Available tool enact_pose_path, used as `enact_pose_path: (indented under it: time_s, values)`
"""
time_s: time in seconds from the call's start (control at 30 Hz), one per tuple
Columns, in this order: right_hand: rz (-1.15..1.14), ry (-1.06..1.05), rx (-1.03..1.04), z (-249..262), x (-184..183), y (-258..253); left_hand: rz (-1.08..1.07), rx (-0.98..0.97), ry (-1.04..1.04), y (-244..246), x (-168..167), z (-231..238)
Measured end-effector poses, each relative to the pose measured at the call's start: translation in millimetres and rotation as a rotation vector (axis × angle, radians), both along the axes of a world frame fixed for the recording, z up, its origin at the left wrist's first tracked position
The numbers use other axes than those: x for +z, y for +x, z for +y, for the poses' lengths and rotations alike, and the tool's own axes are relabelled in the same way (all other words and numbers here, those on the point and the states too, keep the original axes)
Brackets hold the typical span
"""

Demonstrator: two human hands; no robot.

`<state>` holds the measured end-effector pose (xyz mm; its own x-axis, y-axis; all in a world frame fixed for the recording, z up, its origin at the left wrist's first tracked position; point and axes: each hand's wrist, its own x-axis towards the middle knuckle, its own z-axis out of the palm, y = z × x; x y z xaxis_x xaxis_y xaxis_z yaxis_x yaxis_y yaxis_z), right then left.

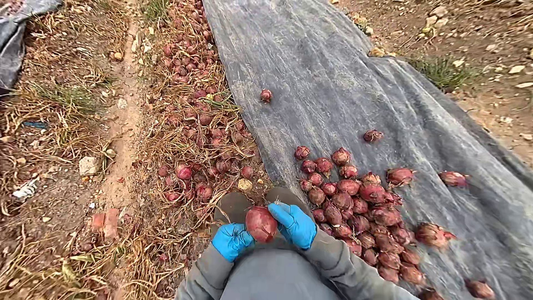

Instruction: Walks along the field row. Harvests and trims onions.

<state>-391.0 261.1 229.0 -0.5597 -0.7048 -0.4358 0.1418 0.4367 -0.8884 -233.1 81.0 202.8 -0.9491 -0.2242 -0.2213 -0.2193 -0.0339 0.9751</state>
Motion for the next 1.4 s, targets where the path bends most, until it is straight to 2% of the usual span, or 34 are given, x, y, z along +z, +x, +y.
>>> enact_pose_path:
  time_s: [0.07, 0.1, 0.17, 0.23, 0.3, 0.33, 0.37, 0.4, 0.47, 0.53, 0.6, 0.67, 0.73, 0.77, 0.83, 0.9, 0.97, 1.03, 1.13, 1.23, 1.3, 1.33, 1.4]
  values:
    - [0.127, 0.103, 0.029, 8, -7, 0, -0.331, -0.085, -0.473, -5, 25, -11]
    - [0.152, 0.141, 0.055, 14, -9, 3, -0.536, -0.137, -0.620, -14, 37, -18]
    - [0.113, 0.158, 0.047, 30, -14, 12, -0.841, -0.114, -0.760, -35, 47, -30]
    - [0.047, 0.186, -0.034, 49, -18, 17, -0.944, 0.026, -0.774, -54, 36, -38]
    - [-0.083, 0.287, -0.053, 61, -23, 12, -0.864, 0.130, -0.693, -67, 29, -41]
    - [-0.178, 0.336, -0.018, 65, -26, 7, -0.752, 0.152, -0.621, -70, 30, -38]
    - [-0.275, 0.361, 0.019, 67, -29, 2, -0.664, 0.096, -0.577, -74, 37, -30]
    - [-0.366, 0.345, 0.047, 70, -31, -1, -0.630, -0.049, -0.590, -78, 46, -19]
    - [-0.528, 0.177, 0.017, 74, -37, -1, -0.605, -0.423, -0.665, -83, 66, 16]
    - [-0.609, -0.030, -0.201, 69, -41, 6, -0.517, -0.786, -0.692, -85, 81, 51]
    - [-0.495, -0.103, -0.415, 59, -39, 17, -0.391, -0.982, -0.661, -82, 83, 74]
    - [-0.393, -0.105, -0.447, 53, -38, 23, -0.241, -0.927, -0.640, -71, 61, 70]
    - [-0.228, -0.125, -0.448, 53, -43, 26, -0.205, -0.725, -0.668, -57, 38, 44]
    - [-0.063, -0.137, -0.399, 59, -46, 23, -0.293, -0.611, -0.701, -53, 30, 22]
    - [0.229, -0.075, -0.403, 70, -51, 7, -0.647, -0.384, -0.788, -49, 5, -42]
    - [0.351, 0.145, -0.527, 78, -54, -17, -1.028, -0.238, -0.891, -46, -45, -120]
    - [0.250, 0.315, -0.650, 79, -55, -42, -1.122, -0.084, -1.036, -42, -97, -178]
    - [0.137, 0.330, -0.711, 74, -52, -53, -1.031, -0.075, -1.127, -56, -135, -207]
    - [0.081, 0.337, -0.661, 67, -42, -42, -0.920, -0.385, -1.117, -95, -197, -220]
    - [0.066, 0.384, -0.579, 62, -27, -29, -0.994, -0.598, -1.075, -116, -250, -223]
    - [0.076, 0.403, -0.568, 61, -25, -24, -1.030, -0.548, -1.039, -119, -254, -224]
    - [0.057, 0.419, -0.551, 61, -23, -23, -1.037, -0.432, -0.968, -116, -246, -222]
    - [0.003, 0.448, -0.492, 57, -23, -25, -1.012, -0.050, -0.599, -107, -218, -213]
